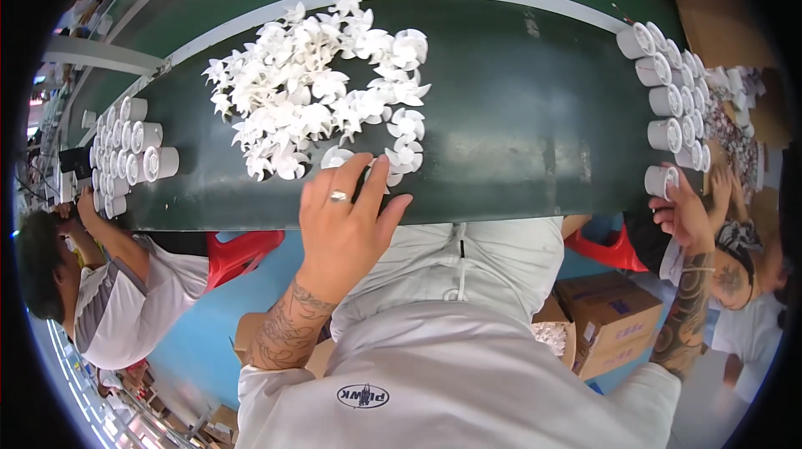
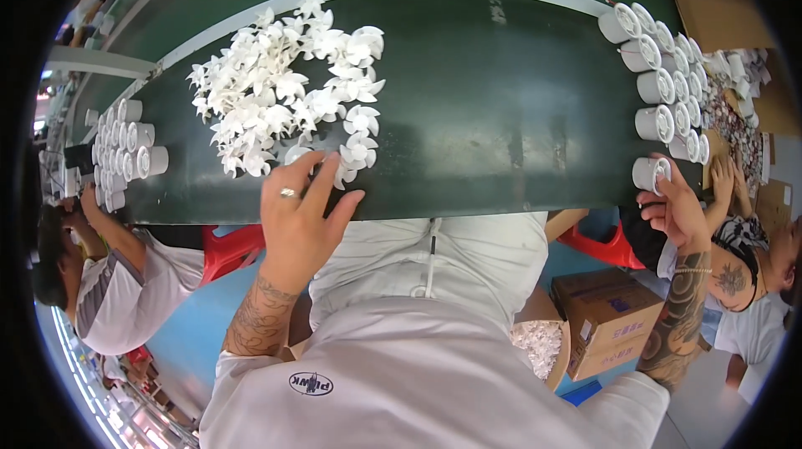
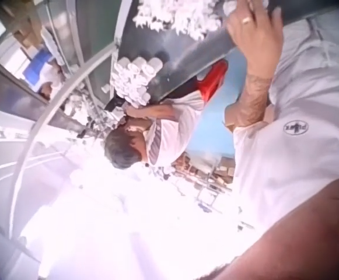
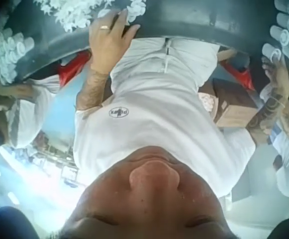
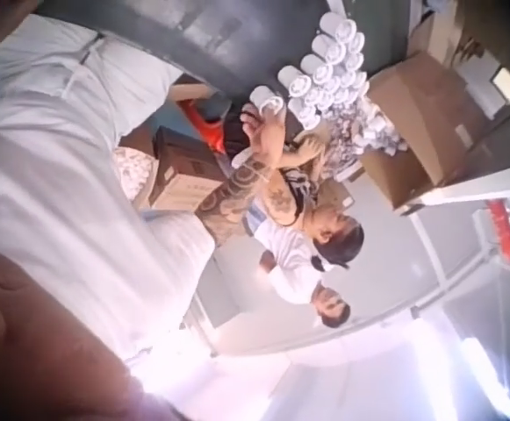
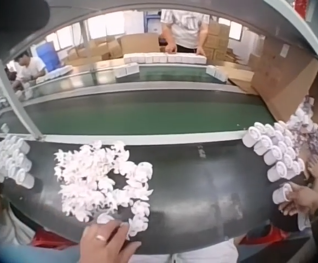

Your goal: The person assembles small electronic components by hand, inserting wires and flower-shaped parts into plastic housings.

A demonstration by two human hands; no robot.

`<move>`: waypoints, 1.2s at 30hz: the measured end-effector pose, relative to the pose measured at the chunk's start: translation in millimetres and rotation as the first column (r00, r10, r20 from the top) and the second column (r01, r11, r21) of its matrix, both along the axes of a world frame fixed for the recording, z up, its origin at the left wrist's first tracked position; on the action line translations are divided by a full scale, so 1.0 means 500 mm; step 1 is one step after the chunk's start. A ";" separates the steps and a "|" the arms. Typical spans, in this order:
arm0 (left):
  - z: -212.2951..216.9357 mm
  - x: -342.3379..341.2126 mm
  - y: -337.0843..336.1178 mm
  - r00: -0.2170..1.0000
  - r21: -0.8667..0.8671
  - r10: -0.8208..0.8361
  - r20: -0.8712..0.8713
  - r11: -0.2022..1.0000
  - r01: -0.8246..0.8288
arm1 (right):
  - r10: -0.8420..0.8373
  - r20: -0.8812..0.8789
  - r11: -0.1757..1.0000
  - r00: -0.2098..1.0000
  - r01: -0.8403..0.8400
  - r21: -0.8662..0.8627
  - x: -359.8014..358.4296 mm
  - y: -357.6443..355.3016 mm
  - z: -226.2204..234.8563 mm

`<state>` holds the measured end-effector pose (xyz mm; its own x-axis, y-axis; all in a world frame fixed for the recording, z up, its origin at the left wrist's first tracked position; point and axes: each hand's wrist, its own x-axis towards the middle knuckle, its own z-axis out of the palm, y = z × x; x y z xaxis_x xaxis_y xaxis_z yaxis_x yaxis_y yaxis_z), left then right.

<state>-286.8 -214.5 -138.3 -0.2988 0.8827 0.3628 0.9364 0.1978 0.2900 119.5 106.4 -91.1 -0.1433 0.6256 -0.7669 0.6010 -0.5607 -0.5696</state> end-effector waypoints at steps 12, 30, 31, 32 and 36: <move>0.032 0.050 0.008 0.734 -0.255 0.257 0.629 0.960 -0.117 | -0.252 -0.727 0.968 0.639 0.151 -0.203 -0.048 -0.156 -0.082; 0.030 0.199 0.034 0.366 0.506 -0.705 0.607 0.698 0.506 | -0.998 -0.032 -0.044 0.049 -0.987 -0.156 -0.272 -0.546 -0.235; 0.028 0.198 0.029 0.388 0.492 -0.705 0.593 0.699 0.518 | -0.999 -0.030 -0.039 0.045 -0.987 -0.158 -0.270 -0.550 -0.232; 0.026 0.197 0.025 0.410 0.478 -0.706 0.578 0.700 0.530 | -0.998 -0.044 -0.038 0.047 -0.981 -0.191 -0.267 -0.551 -0.231; 0.015 0.208 0.006 0.368 0.492 -0.644 0.671 0.758 0.429 | -0.894 -0.045 -0.412 0.445 -0.858 -0.306 -0.203 -0.537 -0.243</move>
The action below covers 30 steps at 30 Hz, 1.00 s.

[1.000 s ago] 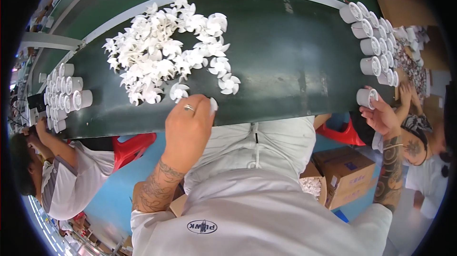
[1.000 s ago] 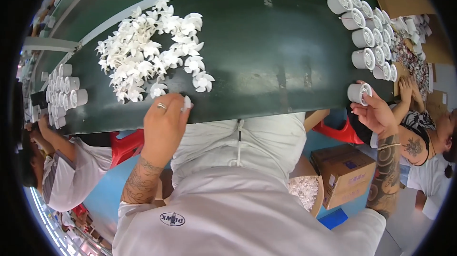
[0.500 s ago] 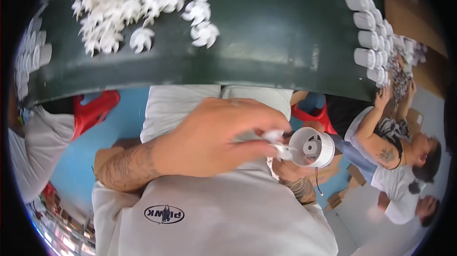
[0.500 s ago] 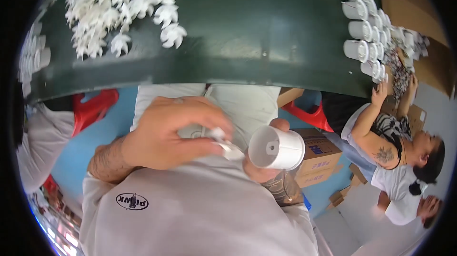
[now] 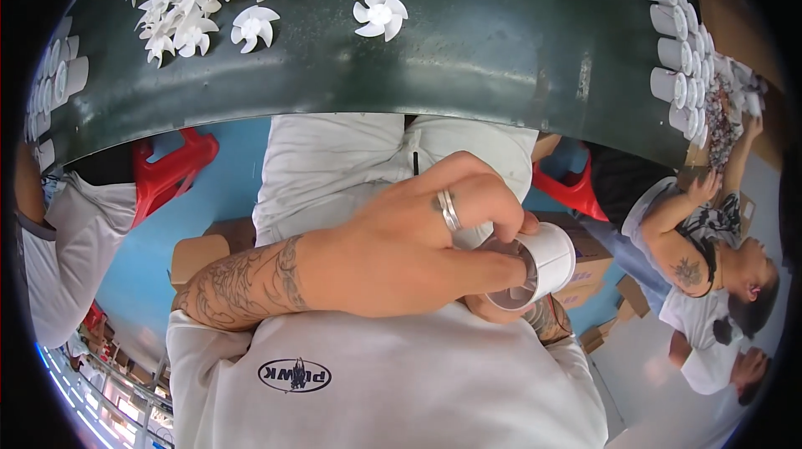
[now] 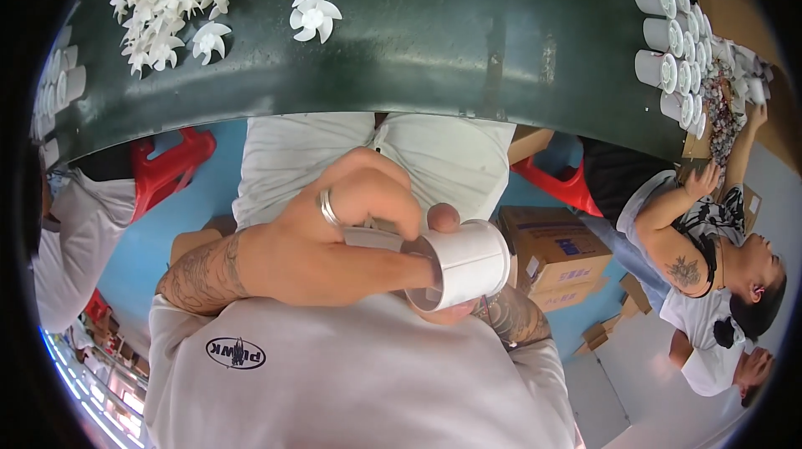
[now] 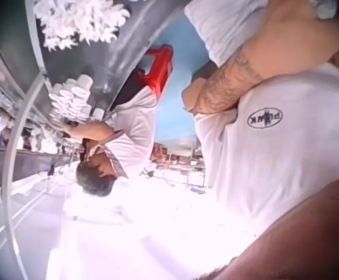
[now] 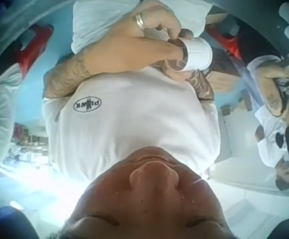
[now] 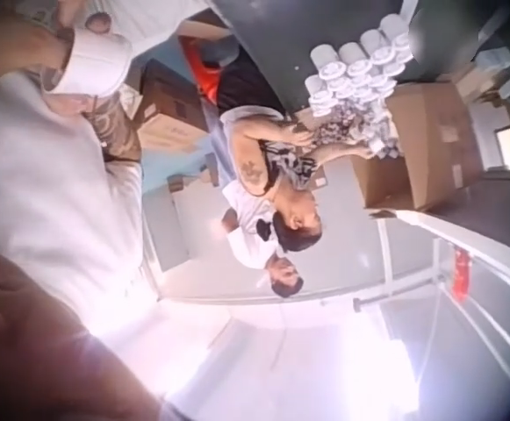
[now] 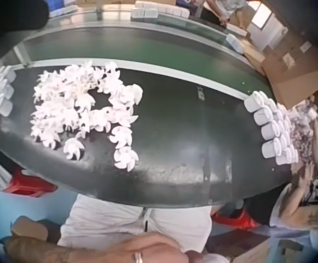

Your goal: The person assembles small electronic components by hand, inserting wires and flower-shaped parts into plastic housings.

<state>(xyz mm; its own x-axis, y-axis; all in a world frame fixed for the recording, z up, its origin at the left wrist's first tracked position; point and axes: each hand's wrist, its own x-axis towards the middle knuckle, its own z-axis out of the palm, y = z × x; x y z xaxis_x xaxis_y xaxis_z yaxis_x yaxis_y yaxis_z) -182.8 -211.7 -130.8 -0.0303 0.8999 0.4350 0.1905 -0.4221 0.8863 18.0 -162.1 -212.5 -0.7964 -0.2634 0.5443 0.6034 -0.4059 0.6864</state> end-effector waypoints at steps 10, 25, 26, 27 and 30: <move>-0.006 0.001 -0.020 0.824 -0.240 -0.087 0.559 0.935 0.262 | -0.832 0.104 -0.116 0.545 -0.355 0.927 0.197 -0.137 -0.031; -0.020 -0.002 -0.033 0.654 -0.330 -0.038 0.756 0.840 0.431 | 0.053 0.542 0.998 0.838 -0.060 -0.005 0.241 -0.145 -0.185; -0.022 -0.001 -0.031 0.646 -0.353 -0.008 0.764 0.832 0.427 | 0.055 0.544 0.998 0.838 -0.063 -0.005 0.255 -0.132 -0.193; -0.024 0.001 -0.029 0.644 -0.352 -0.006 0.765 0.834 0.426 | 0.048 0.532 0.996 0.845 -0.079 0.035 0.260 -0.138 -0.205; -0.015 -0.001 -0.037 0.626 -0.395 0.041 0.778 0.807 0.439 | 0.045 0.489 0.981 0.871 -0.132 0.145 0.213 -0.112 -0.165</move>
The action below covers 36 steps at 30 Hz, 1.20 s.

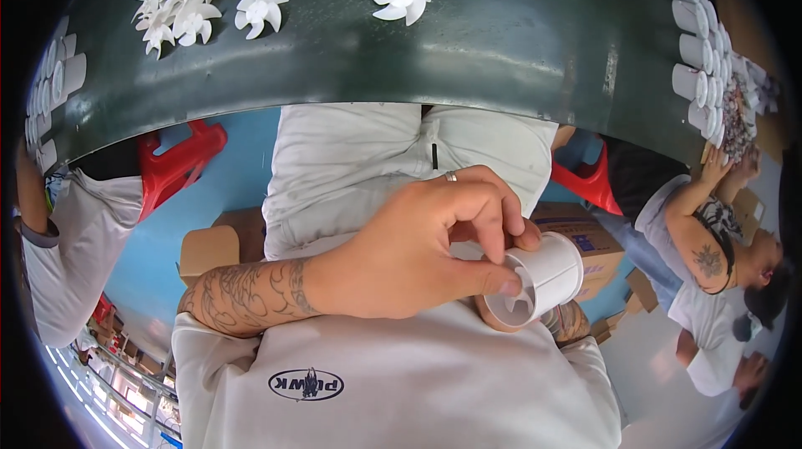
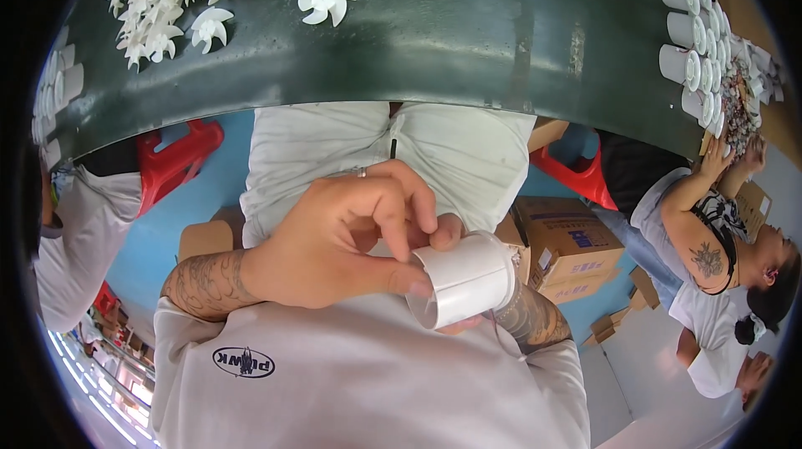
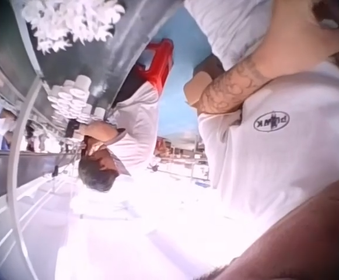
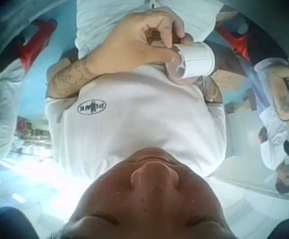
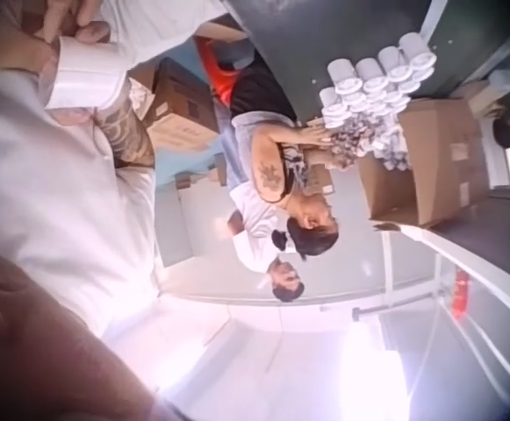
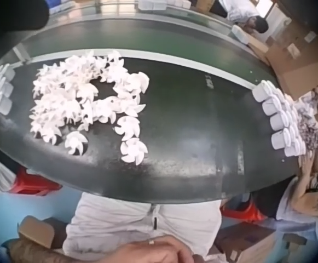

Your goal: The person assembles small electronic components by hand, inserting wires and flower-shaped parts into plastic housings.

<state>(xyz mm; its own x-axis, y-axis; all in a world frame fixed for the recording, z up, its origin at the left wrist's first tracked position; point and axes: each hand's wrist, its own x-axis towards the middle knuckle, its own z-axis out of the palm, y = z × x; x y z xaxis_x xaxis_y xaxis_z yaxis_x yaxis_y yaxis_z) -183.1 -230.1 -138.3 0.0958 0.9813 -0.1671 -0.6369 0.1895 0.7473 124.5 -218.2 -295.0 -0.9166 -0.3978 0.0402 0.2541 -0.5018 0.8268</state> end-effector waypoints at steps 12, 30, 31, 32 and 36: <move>0.009 -0.025 -0.004 0.984 0.034 -0.109 -0.143 0.993 0.115 | -0.014 -0.164 0.999 0.986 0.005 -0.053 -0.185 0.065 0.184; 0.029 -0.028 -0.007 0.983 -0.056 -0.113 -0.142 0.993 0.106 | -0.016 -0.273 0.990 0.962 0.053 0.128 -0.209 0.096 0.178; 0.027 -0.034 -0.006 0.970 -0.062 -0.140 -0.199 0.990 0.130 | -0.025 -0.248 0.988 0.968 0.062 0.140 -0.202 0.091 0.178; 0.024 -0.040 -0.007 0.953 -0.071 -0.166 -0.254 0.986 0.153 | -0.036 -0.221 0.986 0.975 0.071 0.153 -0.194 0.086 0.179; 0.014 -0.057 -0.019 0.929 -0.105 -0.187 -0.319 0.981 0.161 | -0.225 0.110 0.774 0.968 0.109 0.624 -0.192 0.085 0.251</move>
<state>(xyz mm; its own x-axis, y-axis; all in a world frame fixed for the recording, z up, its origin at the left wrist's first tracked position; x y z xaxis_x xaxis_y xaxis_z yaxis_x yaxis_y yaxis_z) -211.7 -239.6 -131.2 0.1914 0.9374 -0.2910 -0.3125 0.3392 0.8873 28.4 -175.5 -169.8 -0.9399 -0.1251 -0.3178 0.0046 -0.9350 0.3546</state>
